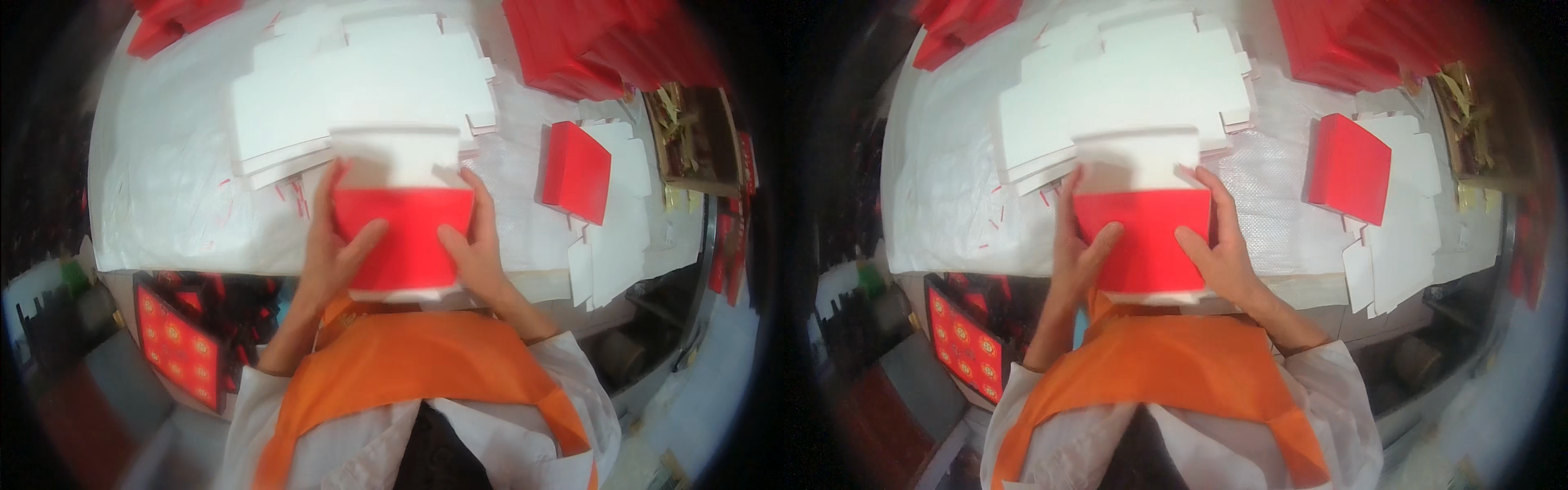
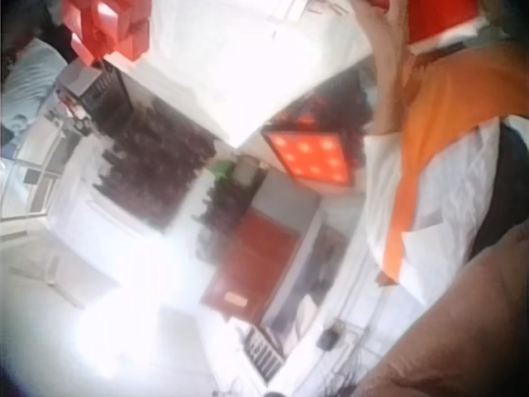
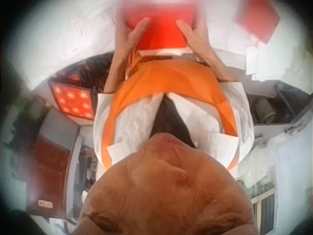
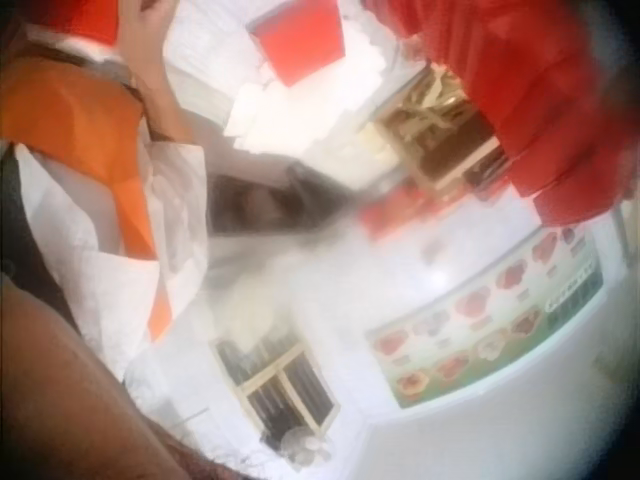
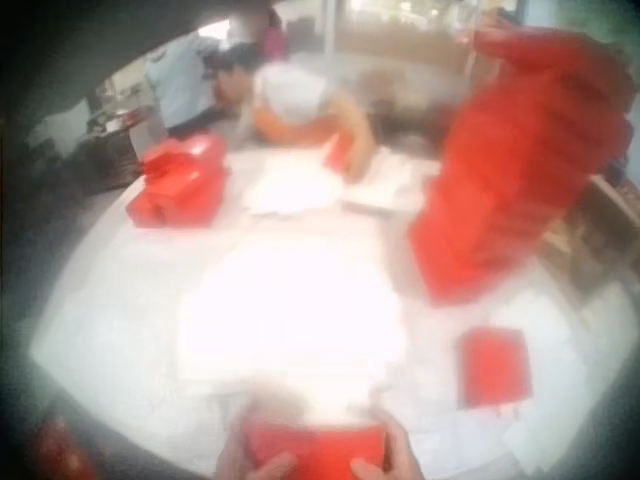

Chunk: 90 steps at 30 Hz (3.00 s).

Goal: The person folds white cardboard sheets into box shapes and inserts red paper liners. They then place the assembled red boxes into a larger black tray. The process is repetitive, involving folding, inserting, and stacking.

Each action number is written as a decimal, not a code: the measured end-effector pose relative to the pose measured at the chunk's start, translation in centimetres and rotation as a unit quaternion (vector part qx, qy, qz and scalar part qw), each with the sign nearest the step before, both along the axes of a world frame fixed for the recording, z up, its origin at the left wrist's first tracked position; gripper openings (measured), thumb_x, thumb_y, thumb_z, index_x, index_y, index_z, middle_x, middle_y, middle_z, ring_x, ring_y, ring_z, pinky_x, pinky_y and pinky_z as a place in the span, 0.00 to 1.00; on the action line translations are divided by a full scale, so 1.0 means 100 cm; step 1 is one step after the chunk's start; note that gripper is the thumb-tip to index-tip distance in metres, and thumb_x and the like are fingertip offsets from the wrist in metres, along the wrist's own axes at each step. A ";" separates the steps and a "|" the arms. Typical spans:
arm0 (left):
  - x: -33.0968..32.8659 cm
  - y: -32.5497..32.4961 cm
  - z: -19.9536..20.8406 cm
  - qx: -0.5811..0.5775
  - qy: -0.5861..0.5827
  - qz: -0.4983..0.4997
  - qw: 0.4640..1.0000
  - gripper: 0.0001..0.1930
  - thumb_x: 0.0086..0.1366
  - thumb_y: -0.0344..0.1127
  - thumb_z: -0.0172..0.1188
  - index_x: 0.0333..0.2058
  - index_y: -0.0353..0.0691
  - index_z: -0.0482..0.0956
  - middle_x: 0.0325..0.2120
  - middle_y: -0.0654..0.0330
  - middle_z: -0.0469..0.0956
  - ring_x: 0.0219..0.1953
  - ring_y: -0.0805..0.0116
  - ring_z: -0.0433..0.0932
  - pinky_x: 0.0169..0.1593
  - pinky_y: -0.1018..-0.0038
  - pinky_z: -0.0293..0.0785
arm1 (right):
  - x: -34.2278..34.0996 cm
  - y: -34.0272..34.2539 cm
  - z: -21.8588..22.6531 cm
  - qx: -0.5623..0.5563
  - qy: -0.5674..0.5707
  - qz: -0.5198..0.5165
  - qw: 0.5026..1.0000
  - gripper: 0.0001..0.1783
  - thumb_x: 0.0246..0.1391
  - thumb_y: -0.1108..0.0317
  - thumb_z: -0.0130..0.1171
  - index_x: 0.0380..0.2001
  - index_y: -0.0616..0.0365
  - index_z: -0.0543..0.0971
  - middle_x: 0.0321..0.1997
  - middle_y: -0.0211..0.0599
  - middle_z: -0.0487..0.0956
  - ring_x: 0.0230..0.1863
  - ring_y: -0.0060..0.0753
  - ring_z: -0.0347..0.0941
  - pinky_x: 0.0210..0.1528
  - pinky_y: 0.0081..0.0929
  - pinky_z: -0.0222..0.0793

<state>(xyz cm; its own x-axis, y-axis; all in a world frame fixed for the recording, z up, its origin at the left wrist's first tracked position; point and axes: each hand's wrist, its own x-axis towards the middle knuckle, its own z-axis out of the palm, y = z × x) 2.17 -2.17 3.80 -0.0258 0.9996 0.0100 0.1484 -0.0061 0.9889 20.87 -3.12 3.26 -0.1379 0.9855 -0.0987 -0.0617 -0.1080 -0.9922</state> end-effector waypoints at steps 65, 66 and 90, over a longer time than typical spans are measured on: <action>0.013 -0.045 -0.033 -0.051 -0.055 0.058 0.996 0.07 0.59 0.23 0.52 0.24 0.37 0.65 0.36 0.54 0.75 0.39 0.72 0.71 0.44 0.79 0.66 | 0.008 -0.036 -0.050 -0.025 0.112 -0.042 0.992 0.05 0.58 0.74 0.43 0.33 0.63 0.69 0.47 0.41 0.71 0.45 0.24 0.66 0.48 0.20 0.62; 0.014 -0.044 -0.032 -0.049 -0.051 0.060 0.996 0.08 0.59 0.23 0.52 0.23 0.38 0.65 0.36 0.54 0.75 0.39 0.72 0.71 0.44 0.79 0.66 | 0.008 -0.036 -0.052 -0.013 0.131 -0.044 0.990 0.06 0.58 0.75 0.43 0.36 0.63 0.69 0.48 0.41 0.70 0.47 0.25 0.65 0.50 0.21 0.60; -0.020 0.038 -0.030 -0.112 -0.077 0.042 0.990 0.11 0.57 0.30 0.58 0.37 0.36 0.66 0.35 0.57 0.72 0.36 0.71 0.72 0.41 0.76 0.69 | 0.090 0.044 0.031 0.142 -0.165 -0.158 0.963 0.14 0.58 0.74 0.39 0.45 0.65 0.68 0.50 0.43 0.70 0.48 0.36 0.69 0.48 0.30 0.67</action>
<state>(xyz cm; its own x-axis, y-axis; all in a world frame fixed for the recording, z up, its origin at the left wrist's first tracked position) 0.15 1.64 0.76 -0.0925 0.9707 -0.2218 -0.0143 0.2214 0.9751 29.83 1.24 6.37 0.1658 0.9669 0.1938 0.2777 0.1428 -0.9500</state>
